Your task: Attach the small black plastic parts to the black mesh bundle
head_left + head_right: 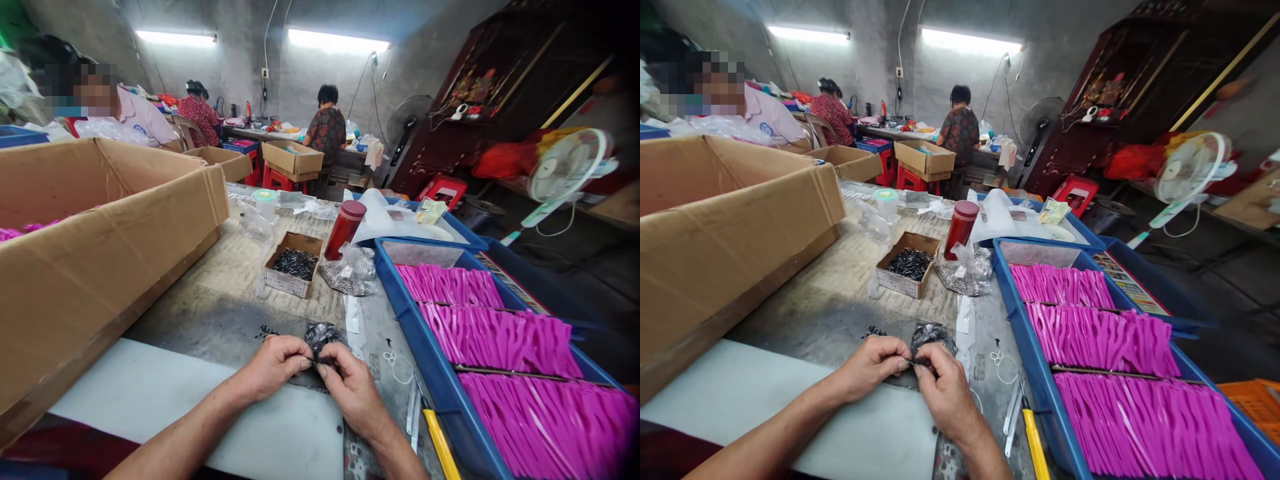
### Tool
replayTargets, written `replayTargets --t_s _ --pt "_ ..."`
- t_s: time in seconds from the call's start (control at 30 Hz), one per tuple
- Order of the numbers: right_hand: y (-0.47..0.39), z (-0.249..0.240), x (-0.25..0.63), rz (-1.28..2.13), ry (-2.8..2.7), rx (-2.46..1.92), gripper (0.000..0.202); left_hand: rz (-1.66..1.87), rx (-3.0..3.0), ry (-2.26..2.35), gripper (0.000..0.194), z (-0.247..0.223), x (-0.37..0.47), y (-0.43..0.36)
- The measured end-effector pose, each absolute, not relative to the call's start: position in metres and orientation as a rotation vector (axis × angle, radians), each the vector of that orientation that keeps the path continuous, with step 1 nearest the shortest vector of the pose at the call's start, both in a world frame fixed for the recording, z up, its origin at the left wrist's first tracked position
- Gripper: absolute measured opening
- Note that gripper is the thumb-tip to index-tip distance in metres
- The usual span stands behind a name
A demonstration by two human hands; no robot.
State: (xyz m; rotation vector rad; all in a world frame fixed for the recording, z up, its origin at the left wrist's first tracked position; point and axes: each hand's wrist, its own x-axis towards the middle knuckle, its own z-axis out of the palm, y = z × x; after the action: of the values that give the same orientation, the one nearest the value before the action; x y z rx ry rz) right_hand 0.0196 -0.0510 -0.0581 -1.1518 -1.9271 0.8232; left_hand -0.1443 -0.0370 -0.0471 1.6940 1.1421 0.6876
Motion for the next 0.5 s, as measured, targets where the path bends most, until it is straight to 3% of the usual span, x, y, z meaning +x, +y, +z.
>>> replayTargets --t_s 0.5 --pt "-0.0508 -0.053 0.0203 0.908 -1.989 -1.13 0.012 0.651 1.784 1.133 0.014 -0.0492 -0.1442 -0.0388"
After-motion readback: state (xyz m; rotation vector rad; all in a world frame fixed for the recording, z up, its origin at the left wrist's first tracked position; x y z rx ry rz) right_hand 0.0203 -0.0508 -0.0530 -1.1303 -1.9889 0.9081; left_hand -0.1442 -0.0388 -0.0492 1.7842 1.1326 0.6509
